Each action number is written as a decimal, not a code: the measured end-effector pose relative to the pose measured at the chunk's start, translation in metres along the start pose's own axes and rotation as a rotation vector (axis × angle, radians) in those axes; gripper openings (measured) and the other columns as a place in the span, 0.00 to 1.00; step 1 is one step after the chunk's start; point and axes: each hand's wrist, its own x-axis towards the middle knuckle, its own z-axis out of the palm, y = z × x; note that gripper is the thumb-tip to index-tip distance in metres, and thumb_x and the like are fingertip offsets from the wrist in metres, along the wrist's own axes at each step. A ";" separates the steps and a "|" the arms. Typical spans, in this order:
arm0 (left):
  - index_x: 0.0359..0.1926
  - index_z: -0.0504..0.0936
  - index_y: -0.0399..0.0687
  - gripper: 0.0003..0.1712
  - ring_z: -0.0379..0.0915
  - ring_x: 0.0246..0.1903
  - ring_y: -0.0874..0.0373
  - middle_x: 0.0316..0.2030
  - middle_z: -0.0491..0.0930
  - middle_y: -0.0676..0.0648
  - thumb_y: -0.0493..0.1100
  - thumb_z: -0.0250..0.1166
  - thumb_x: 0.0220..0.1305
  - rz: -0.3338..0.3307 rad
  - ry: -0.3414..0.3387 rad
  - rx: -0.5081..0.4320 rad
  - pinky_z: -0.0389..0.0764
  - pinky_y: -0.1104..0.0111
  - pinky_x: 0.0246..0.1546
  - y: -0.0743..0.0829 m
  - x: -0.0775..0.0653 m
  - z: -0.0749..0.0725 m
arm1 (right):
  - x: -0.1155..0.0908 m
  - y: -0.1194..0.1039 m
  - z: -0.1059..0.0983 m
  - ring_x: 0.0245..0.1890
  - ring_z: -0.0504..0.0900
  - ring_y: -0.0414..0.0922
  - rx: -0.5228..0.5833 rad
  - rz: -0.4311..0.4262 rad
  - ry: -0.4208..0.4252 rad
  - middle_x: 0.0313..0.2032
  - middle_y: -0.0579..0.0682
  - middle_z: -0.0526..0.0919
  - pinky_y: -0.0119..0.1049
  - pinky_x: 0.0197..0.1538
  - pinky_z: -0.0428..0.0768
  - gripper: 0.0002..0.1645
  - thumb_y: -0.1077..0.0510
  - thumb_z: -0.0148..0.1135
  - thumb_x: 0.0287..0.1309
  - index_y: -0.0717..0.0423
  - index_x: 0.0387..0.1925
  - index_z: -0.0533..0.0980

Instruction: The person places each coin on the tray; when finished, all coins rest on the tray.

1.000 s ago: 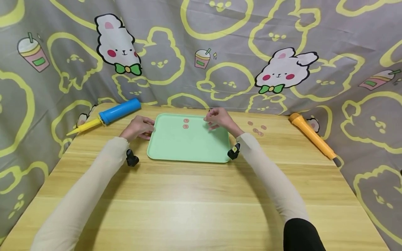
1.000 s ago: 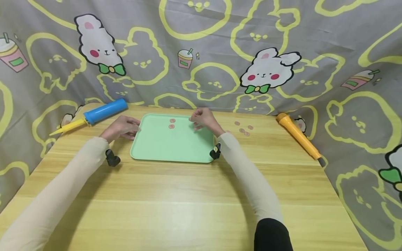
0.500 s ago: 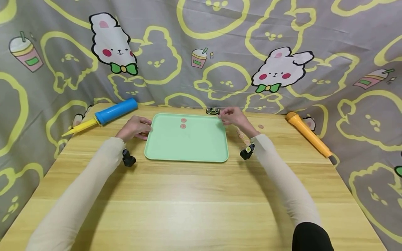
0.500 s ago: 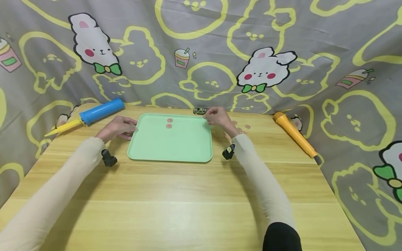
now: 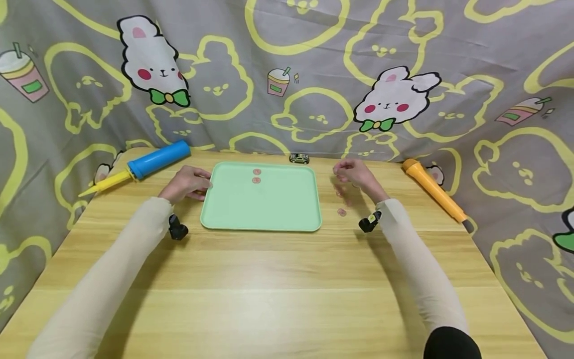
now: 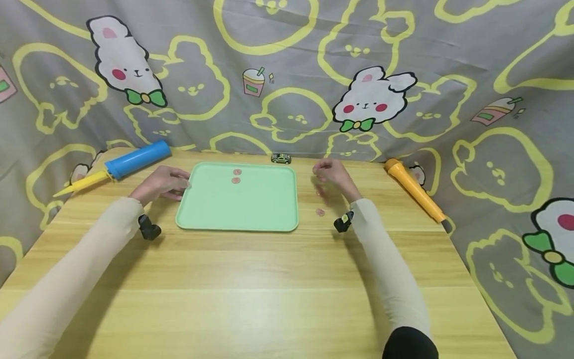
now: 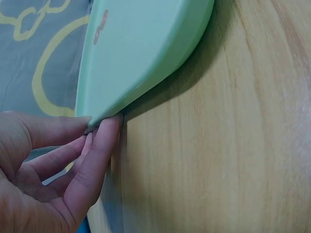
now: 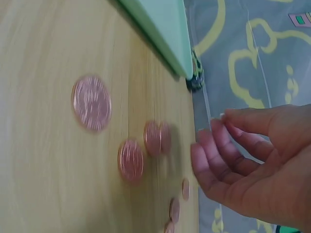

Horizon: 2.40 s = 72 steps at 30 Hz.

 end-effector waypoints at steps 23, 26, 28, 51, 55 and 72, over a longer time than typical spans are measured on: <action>0.75 0.64 0.26 0.32 0.82 0.46 0.51 0.60 0.76 0.28 0.36 0.60 0.76 -0.020 -0.035 -0.004 0.90 0.66 0.41 0.005 0.004 0.004 | -0.013 0.037 0.011 0.33 0.78 0.43 -0.173 -0.033 0.035 0.39 0.57 0.81 0.28 0.34 0.78 0.16 0.59 0.69 0.70 0.69 0.49 0.78; 0.75 0.65 0.28 0.32 0.82 0.44 0.53 0.60 0.76 0.29 0.37 0.60 0.76 -0.019 -0.029 -0.002 0.90 0.67 0.40 0.005 0.003 0.004 | -0.013 0.038 0.016 0.29 0.80 0.42 -0.154 -0.048 0.061 0.37 0.57 0.81 0.28 0.30 0.79 0.15 0.60 0.69 0.69 0.69 0.47 0.78; 0.75 0.64 0.27 0.32 0.82 0.44 0.53 0.60 0.75 0.28 0.37 0.59 0.76 -0.016 -0.026 0.001 0.90 0.67 0.40 0.005 0.003 0.003 | -0.013 0.038 0.017 0.28 0.80 0.41 -0.162 -0.053 0.075 0.36 0.57 0.81 0.28 0.29 0.79 0.14 0.61 0.69 0.69 0.69 0.46 0.78; 0.73 0.66 0.29 0.31 0.81 0.41 0.55 0.53 0.79 0.33 0.36 0.60 0.75 -0.027 -0.020 0.017 0.90 0.67 0.38 0.007 0.006 0.005 | -0.006 0.028 0.017 0.30 0.85 0.46 -0.123 -0.121 0.167 0.34 0.59 0.86 0.29 0.33 0.82 0.10 0.60 0.70 0.68 0.64 0.42 0.83; 0.74 0.66 0.29 0.31 0.81 0.40 0.56 0.53 0.79 0.34 0.37 0.61 0.75 -0.034 -0.025 0.012 0.90 0.68 0.38 0.006 0.008 0.004 | -0.006 0.014 0.020 0.31 0.88 0.50 -0.048 -0.073 0.160 0.32 0.57 0.88 0.38 0.35 0.88 0.14 0.56 0.70 0.69 0.64 0.47 0.83; 0.75 0.65 0.31 0.32 0.82 0.46 0.51 0.58 0.77 0.30 0.37 0.60 0.77 -0.066 -0.022 0.006 0.90 0.67 0.40 0.006 0.008 0.005 | 0.009 -0.021 0.062 0.34 0.88 0.43 0.133 -0.133 -0.003 0.46 0.70 0.86 0.40 0.48 0.90 0.16 0.66 0.65 0.70 0.73 0.54 0.81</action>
